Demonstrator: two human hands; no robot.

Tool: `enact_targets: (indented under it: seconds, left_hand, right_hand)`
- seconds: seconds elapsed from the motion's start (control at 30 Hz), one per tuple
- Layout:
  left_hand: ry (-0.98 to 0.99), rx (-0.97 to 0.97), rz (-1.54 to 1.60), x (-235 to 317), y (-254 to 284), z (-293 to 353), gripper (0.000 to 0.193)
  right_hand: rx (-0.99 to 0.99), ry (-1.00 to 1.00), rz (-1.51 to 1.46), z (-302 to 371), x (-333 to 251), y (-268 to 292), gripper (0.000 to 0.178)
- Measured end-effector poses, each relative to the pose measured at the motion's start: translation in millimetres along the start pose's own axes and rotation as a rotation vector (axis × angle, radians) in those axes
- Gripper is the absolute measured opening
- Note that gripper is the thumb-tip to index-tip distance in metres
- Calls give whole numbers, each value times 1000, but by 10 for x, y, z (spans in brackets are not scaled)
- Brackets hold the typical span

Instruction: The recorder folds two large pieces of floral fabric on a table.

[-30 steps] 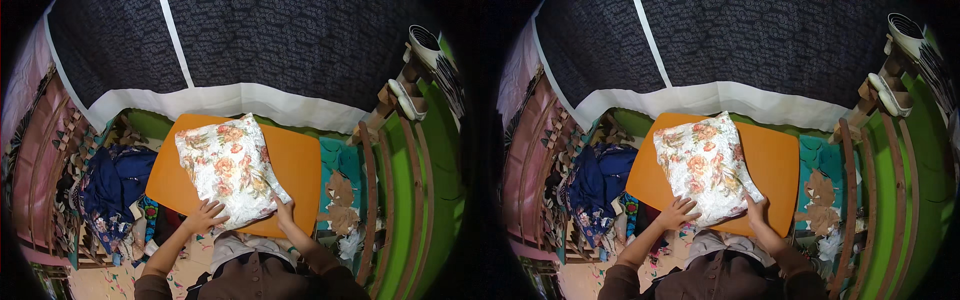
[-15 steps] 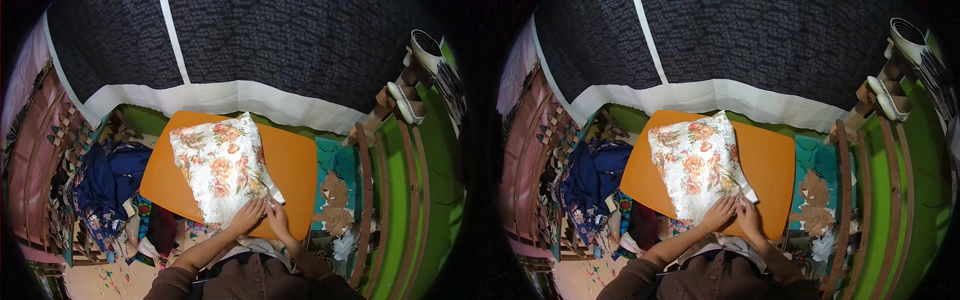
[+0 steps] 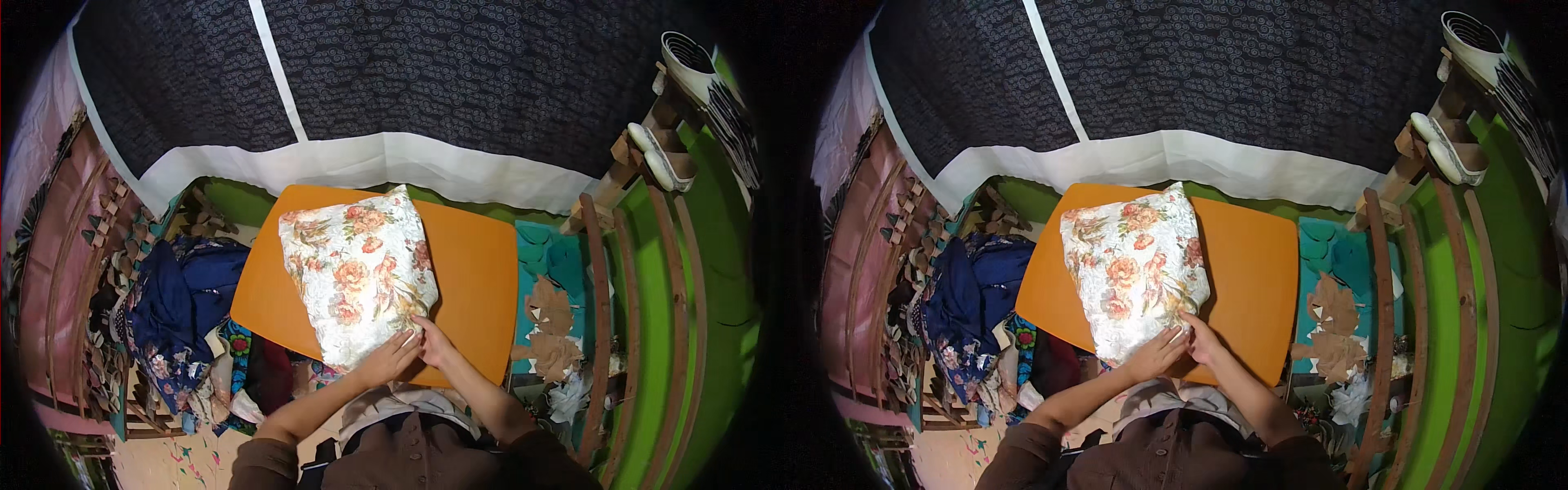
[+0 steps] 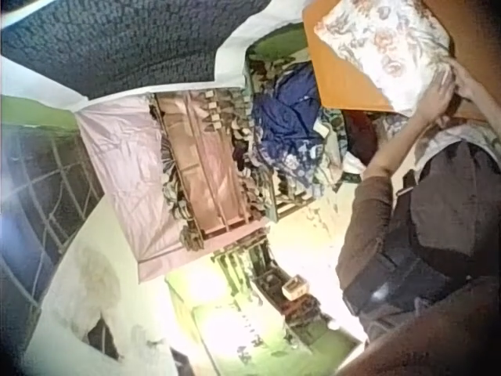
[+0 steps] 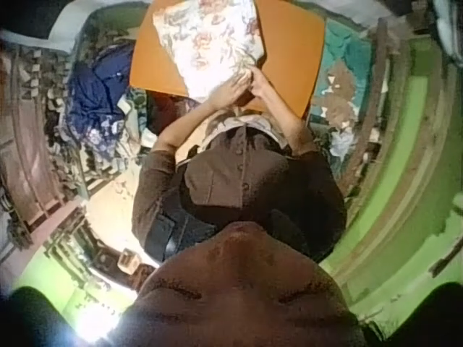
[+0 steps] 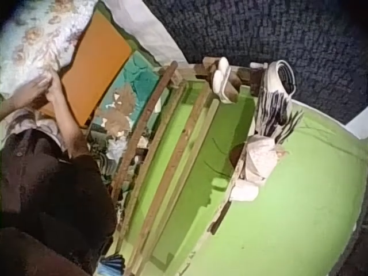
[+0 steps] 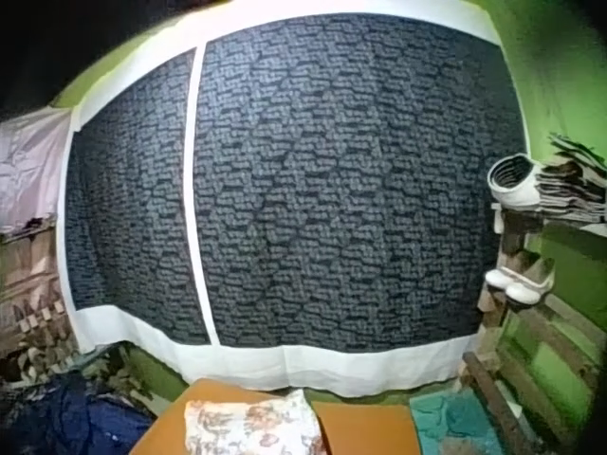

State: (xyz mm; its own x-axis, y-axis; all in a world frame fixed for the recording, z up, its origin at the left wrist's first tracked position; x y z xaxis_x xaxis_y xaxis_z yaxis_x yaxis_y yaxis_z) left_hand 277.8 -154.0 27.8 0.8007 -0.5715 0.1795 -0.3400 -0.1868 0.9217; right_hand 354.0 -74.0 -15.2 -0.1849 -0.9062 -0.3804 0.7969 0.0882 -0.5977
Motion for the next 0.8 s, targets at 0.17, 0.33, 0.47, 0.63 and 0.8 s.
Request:
enact_targets:
  seconds: [0.17, 0.33, 0.47, 0.63, 0.8]
  left_hand:
    - [-222, -186, -19, 131, -43, 375, 42]
    - [-82, -203, 127, 227, 16, 297, 53]
    - [79, -230, 36, 332, 16, 75, 51]
    - [4, -225, -288, 311, -195, 80, 46]
    - [-25, -101, -167, 187, -75, 87, 32]
  right_hand:
    - [-77, -115, 404, -193, 338, 466, 38]
    - [196, -64, 1474, 95, -146, 360, 68]
    - [496, 512, 1686, 283, -362, 408, 64]
    - [75, 74, 409, 31, 36, 351, 47]
    - [26, -116, 235, -361, 43, 117, 46]
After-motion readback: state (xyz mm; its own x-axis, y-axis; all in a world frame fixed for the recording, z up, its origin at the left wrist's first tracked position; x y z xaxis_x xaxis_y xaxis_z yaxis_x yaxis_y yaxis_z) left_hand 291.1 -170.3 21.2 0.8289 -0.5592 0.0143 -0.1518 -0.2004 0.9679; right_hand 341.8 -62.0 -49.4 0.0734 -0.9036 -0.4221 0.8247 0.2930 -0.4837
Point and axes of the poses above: each hand's wrist, its own z-axis away from the middle knuckle, its own y-axis out of the back of the hand, x = y × z, the point moved 5 cm from there along -z, towards the middle knuckle, and after that the axes turned 1 degree about x, right-handed, at the moved point
